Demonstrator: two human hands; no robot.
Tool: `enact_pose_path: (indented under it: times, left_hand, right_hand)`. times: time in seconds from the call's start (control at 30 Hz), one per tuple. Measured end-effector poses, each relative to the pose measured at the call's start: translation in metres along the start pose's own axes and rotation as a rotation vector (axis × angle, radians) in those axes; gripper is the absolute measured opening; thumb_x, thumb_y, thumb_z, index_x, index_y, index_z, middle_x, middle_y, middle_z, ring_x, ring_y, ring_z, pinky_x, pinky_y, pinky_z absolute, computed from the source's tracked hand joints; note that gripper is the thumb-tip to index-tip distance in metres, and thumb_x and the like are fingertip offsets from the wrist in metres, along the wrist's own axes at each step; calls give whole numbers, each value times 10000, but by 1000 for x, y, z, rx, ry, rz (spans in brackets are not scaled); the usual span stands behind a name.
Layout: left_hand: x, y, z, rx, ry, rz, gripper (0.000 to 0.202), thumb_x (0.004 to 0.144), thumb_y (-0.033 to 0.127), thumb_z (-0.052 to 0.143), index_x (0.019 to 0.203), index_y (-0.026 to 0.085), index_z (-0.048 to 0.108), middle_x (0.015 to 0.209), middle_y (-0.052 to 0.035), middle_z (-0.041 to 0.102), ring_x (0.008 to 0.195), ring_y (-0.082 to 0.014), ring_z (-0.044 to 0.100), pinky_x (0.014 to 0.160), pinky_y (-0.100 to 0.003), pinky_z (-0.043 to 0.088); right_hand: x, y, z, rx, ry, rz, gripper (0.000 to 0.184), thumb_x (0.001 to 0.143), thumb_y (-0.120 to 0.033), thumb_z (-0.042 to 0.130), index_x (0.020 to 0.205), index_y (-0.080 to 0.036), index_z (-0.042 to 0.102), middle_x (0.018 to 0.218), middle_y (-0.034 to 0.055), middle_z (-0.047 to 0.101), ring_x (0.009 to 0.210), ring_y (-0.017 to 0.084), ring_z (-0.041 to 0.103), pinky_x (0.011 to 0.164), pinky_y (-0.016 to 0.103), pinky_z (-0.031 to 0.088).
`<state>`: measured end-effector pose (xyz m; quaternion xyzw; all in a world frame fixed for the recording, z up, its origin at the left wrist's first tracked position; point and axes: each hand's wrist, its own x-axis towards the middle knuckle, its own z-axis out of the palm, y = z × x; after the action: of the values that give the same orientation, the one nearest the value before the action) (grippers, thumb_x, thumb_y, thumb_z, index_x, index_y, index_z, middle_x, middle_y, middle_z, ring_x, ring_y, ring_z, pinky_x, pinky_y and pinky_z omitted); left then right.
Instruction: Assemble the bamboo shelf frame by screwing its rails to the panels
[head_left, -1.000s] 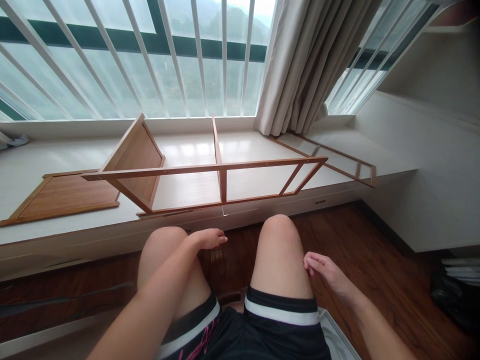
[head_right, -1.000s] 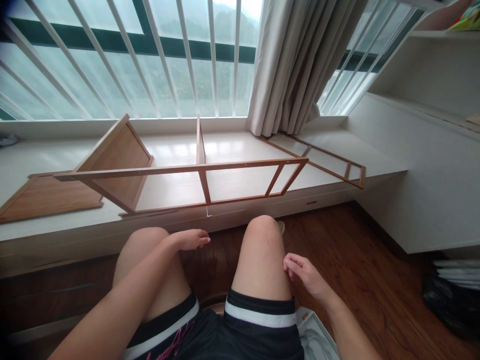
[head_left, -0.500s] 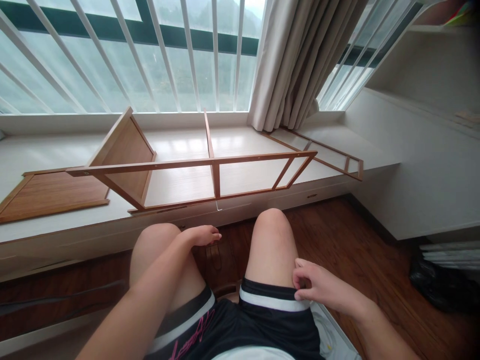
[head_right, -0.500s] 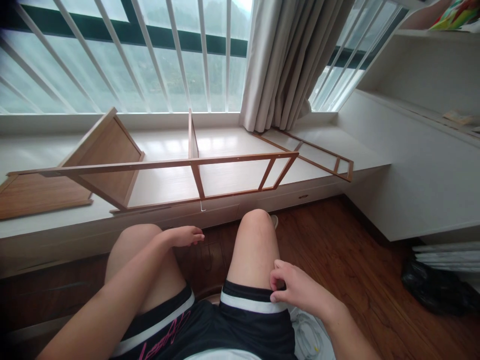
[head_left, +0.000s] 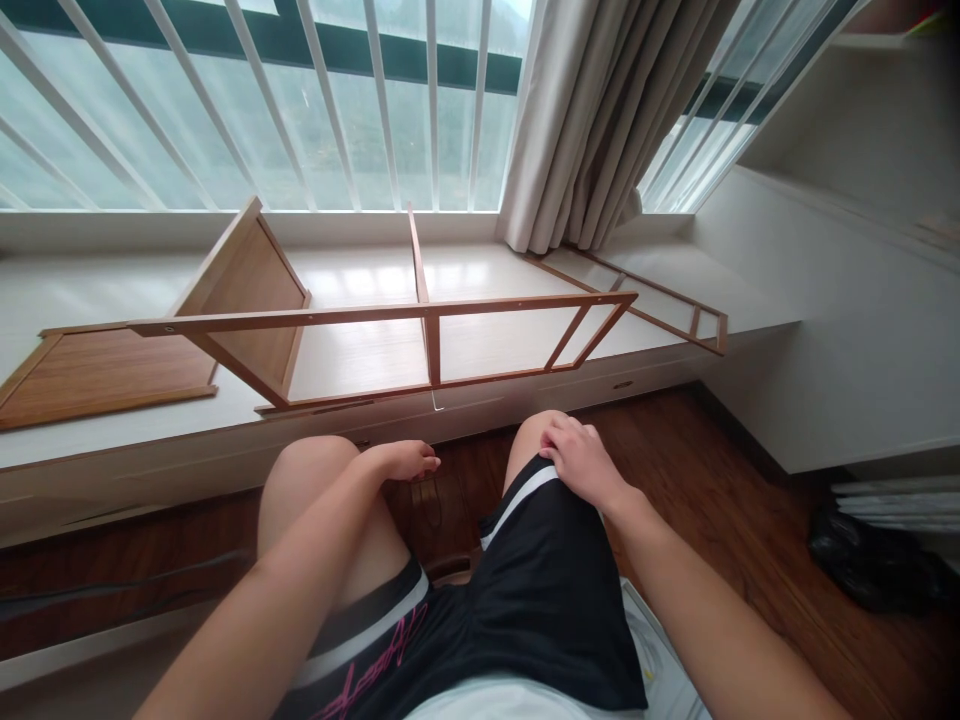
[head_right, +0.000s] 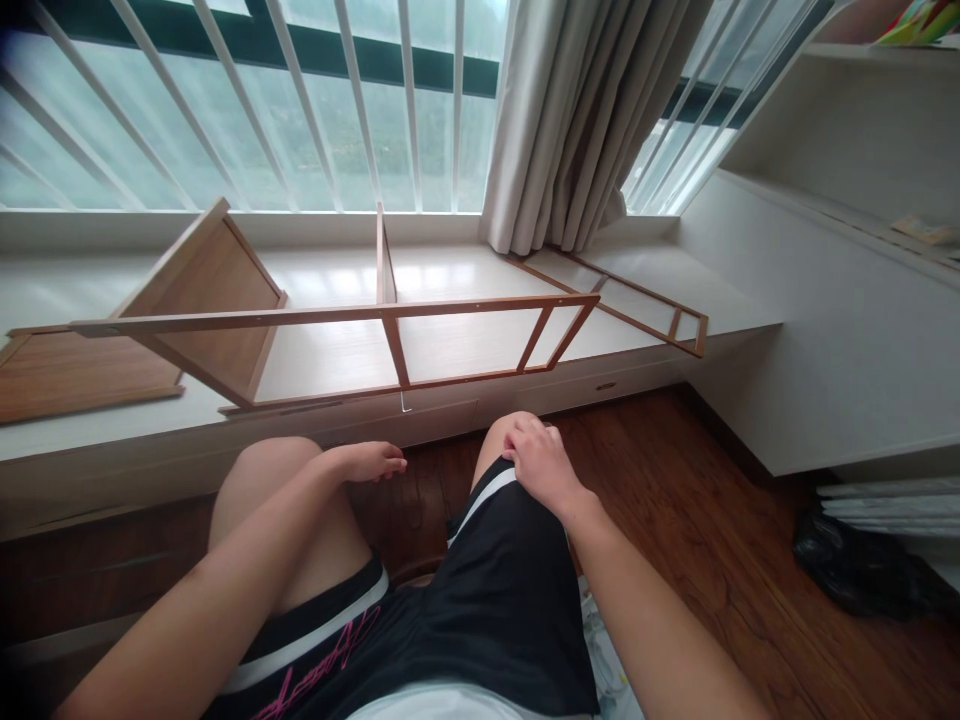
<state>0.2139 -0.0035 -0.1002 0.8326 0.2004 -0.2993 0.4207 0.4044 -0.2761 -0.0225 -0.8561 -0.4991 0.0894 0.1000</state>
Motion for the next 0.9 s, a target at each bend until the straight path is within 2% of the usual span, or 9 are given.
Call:
enact_pose_path:
  times: [0.13,0.3,0.4,0.47,0.53,0.6,0.7,0.8,0.9]
  left_hand:
    - [1,0,0,-75,53,7,365,774,512,515,788,188,683,748,-72,671,565,-172,539,555,-282,388]
    - [8,-4,-2,-217,106,14,340,768,470,530,793,174,696,765,-68,679,546,-158,541,563,-278,397]
    - [13,-1,-4,-383,245,-18,327,767,422,510,795,152,693,749,-67,663,535,-148,524,555,-279,400]
    - [13,3,-8,-554,363,-62,325,764,384,484,797,135,689,735,-69,652,553,-148,518,558,-278,396]
    - [10,7,-12,-701,430,-100,333,755,356,462,834,129,692,776,-74,662,594,-151,527,555,-271,375]
    - [7,10,-15,-812,459,-119,352,749,338,452,910,141,694,880,-75,682,646,-152,541,546,-260,345]
    - [8,12,-17,-989,489,-84,380,782,371,445,995,164,681,1027,-74,678,724,-145,553,560,-242,340]
    - [15,11,-18,-1102,487,-27,414,804,478,491,989,164,687,1078,-82,667,761,-140,552,587,-233,363]
    - [25,11,-19,-1128,503,8,421,772,517,570,951,160,702,1061,-84,664,748,-129,544,577,-223,353]
  right_hand:
    - [18,-7,-14,-39,-207,-64,110,860,-226,583,759,-195,613,959,43,605,1024,217,509,795,338,310]
    - [39,-32,-23,-23,-213,-73,186,883,-366,581,813,-203,635,890,47,648,867,193,574,780,322,341]
    - [58,-65,-7,89,-147,-90,257,912,-437,518,834,-217,624,831,34,657,741,174,573,695,297,347]
    - [67,-87,11,216,-60,-146,261,938,-425,466,855,-223,609,805,19,649,739,166,571,669,278,351]
    - [70,-105,29,381,9,-224,222,949,-399,448,988,-232,589,797,-3,632,731,147,569,681,259,373]
    - [70,-115,45,503,29,-239,269,944,-363,455,1170,-238,530,766,-21,609,692,137,562,685,249,392]
    - [68,-118,63,559,-39,-213,478,928,-338,473,1388,-272,361,755,-35,608,675,146,577,685,256,402]
    - [72,-115,75,476,-158,-122,677,915,-353,488,1500,-262,161,799,-5,646,710,179,611,671,275,397]
    - [80,-114,83,366,-233,-63,810,904,-384,496,1528,-232,2,908,56,675,757,219,633,656,296,396]
